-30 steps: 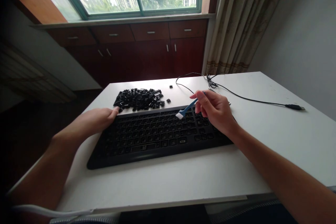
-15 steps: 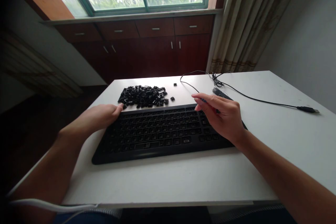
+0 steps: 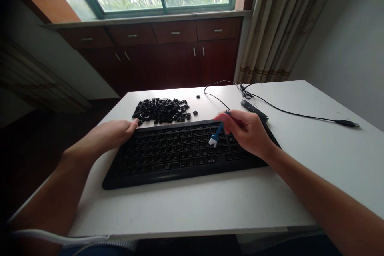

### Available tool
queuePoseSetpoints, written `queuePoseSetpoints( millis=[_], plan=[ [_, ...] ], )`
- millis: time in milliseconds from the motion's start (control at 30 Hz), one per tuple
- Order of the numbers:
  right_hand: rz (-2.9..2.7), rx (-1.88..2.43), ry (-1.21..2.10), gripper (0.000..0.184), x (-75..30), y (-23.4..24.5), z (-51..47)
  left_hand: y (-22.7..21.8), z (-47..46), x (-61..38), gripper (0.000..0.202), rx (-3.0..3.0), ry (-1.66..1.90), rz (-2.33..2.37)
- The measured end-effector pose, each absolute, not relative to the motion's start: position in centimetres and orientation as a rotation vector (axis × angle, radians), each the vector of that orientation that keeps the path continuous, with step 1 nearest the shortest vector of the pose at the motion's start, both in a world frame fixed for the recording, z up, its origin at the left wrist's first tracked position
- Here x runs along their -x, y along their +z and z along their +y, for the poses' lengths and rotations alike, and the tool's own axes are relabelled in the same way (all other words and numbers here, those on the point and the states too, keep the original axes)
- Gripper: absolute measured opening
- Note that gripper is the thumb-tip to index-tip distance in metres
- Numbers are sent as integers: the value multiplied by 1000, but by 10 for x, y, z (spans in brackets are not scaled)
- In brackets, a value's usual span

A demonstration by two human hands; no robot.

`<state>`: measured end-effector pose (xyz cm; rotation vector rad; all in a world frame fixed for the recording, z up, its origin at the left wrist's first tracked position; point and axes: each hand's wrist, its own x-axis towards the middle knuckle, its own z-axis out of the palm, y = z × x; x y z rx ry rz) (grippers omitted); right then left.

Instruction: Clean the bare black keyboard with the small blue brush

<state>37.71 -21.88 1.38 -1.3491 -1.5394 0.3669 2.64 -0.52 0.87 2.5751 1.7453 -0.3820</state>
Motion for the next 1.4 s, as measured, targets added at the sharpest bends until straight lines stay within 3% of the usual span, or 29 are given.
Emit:
queuePoseSetpoints(
  millis=[100, 233, 600, 867, 1267, 1400],
  plan=[
    [-1616, 1332, -65, 12, -377, 12, -219, 7, -4, -26, 79, -2578, -373, 1738],
    [-1553, 1294, -273, 20, -379, 15, -219, 6, -2, -24, 79, -2595, -383, 1722],
    [-1510, 1520, -31, 24, -382, 11, -217, 6, -2, -24, 78, -2571, -353, 1731],
    [-1542, 1397, -164, 17, -379, 12, -216, 6, -2, -25, 77, -2574, -355, 1745],
    [-1336, 1366, 445, 31, -377, 11, -215, 6, -1, -25, 79, -2563, -401, 1745],
    [-1451, 1453, 193, 22, -378, 5, -215, 6, -2, -25, 78, -2566, -411, 1738]
  ],
)
